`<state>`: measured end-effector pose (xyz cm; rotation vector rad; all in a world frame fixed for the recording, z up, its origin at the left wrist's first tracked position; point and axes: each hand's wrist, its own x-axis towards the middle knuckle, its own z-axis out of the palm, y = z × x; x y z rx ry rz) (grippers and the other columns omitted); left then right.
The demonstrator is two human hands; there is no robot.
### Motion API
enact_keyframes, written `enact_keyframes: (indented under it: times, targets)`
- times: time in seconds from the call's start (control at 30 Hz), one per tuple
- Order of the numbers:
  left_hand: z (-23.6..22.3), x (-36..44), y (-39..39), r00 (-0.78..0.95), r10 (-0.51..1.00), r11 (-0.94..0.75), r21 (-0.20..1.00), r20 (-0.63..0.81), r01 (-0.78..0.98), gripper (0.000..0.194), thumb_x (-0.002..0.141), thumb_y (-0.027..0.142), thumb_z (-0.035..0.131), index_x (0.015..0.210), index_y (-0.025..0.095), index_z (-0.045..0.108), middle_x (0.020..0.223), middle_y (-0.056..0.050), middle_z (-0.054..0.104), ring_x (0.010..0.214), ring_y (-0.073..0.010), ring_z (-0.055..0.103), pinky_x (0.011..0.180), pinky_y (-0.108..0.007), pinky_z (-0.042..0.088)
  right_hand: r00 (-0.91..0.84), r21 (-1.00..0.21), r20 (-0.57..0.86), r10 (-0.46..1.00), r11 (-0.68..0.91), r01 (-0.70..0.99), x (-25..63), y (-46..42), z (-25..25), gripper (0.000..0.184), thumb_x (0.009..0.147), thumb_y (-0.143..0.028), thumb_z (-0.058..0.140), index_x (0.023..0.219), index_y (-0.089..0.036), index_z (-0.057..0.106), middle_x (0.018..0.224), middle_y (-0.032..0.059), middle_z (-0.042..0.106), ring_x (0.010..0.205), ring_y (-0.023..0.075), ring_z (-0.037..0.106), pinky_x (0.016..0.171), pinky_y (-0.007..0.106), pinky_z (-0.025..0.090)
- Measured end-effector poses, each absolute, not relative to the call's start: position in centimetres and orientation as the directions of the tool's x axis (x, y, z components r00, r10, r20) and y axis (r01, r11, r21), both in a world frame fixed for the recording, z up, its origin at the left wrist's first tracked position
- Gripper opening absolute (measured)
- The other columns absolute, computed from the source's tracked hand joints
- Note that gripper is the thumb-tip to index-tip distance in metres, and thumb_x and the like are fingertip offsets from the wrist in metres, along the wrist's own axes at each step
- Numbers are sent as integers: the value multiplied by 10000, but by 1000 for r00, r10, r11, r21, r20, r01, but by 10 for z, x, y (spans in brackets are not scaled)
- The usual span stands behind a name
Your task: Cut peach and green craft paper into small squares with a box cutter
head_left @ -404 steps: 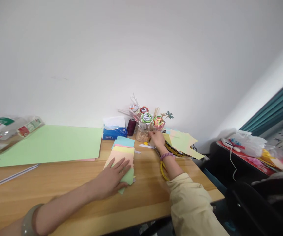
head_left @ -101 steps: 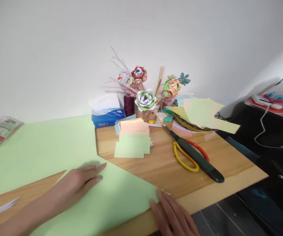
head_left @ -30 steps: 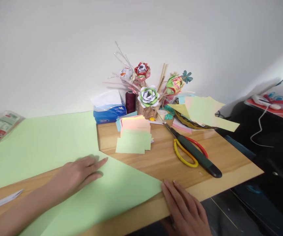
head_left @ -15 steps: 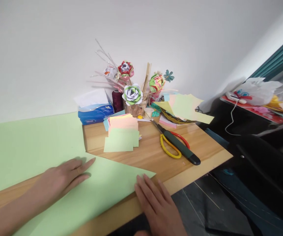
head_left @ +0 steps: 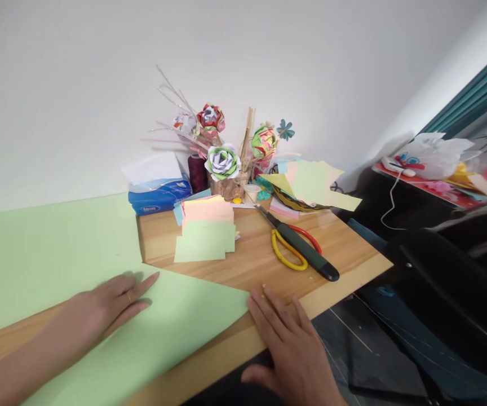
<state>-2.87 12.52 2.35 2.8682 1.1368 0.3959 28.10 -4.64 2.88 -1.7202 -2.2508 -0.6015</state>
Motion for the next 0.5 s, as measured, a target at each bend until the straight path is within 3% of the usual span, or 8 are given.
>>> enact_keyframes:
  times: [0.13,0.33,0.5]
  targets:
    - [29,-28,125,733,668,-744,106,130,659,553,910,586,281,1243,249,567,936,-34,672,816,-193,670,607,-240,541,-295,236,400,868,213,948,285,-48,28,793,779,-732,351,1278,-132,493,1317,69,530,1241,259,407,1015,446,213]
    - [25,-20,124,715,687,-726,93,127,681,529,936,547,251,1294,258,511,993,-52,662,836,-196,653,638,-259,525,-323,271,373,870,231,935,297,-35,33,743,821,-666,382,1339,-136,426,1332,93,513,1271,269,358,1004,473,231]
    - [36,-8,122,756,648,-760,21,89,649,596,961,503,143,1257,175,543,915,-78,661,859,-209,633,613,-273,514,-329,283,394,858,227,932,300,-20,39,649,864,-599,379,1274,-111,502,1308,92,536,1244,281,401,1008,471,249]
